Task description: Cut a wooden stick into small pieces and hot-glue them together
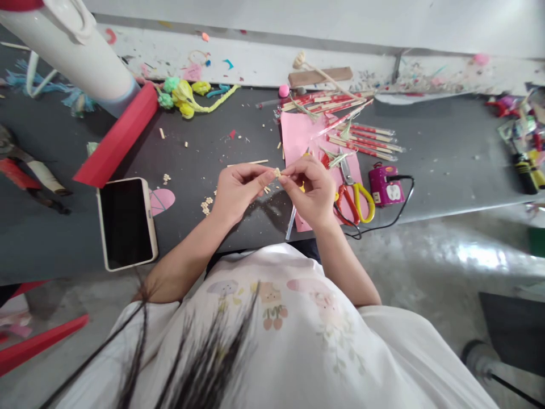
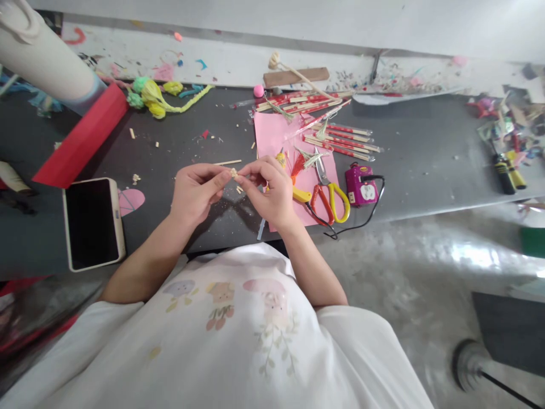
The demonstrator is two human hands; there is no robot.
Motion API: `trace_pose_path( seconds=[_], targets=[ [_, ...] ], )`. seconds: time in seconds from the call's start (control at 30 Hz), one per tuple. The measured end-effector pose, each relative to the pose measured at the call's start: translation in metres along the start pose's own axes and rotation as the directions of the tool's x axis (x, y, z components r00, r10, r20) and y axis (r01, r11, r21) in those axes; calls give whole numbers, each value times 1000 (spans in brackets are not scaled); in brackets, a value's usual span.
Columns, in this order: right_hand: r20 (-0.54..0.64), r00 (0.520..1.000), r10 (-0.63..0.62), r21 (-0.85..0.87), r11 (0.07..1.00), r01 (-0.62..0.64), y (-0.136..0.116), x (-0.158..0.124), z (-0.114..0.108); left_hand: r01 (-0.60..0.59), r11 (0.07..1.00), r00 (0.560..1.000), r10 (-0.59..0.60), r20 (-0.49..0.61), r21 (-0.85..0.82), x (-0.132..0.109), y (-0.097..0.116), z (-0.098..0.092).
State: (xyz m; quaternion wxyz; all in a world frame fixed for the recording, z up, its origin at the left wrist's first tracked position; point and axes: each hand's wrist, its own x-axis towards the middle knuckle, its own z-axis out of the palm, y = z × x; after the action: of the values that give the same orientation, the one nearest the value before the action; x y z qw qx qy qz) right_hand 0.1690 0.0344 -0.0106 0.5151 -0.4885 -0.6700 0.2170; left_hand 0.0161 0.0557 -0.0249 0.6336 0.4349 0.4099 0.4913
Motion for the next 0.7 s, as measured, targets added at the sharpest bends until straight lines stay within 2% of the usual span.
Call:
trace_pose_path(
  seconds=[0.1, 0.27, 0.53, 0.7],
  targets=[
    [5, 1000, -26, -31, 999, 26, 1, 1, -4, 51, 999, 998, -51, 20, 4, 0, 3, 0],
    [83, 994, -70, -90, 993, 78, 2, 1, -9, 83, 996, 996, -83, 42, 16, 0, 6, 1],
    [161, 982, -99, -71, 991, 111, 1, 0, -11, 163, 986, 984, -160, 72, -30, 0, 10, 1],
    [163, 983, -89, -29, 995, 95, 2, -1, -11, 126, 992, 992, -126, 25, 3, 2, 8, 0]
  ],
)
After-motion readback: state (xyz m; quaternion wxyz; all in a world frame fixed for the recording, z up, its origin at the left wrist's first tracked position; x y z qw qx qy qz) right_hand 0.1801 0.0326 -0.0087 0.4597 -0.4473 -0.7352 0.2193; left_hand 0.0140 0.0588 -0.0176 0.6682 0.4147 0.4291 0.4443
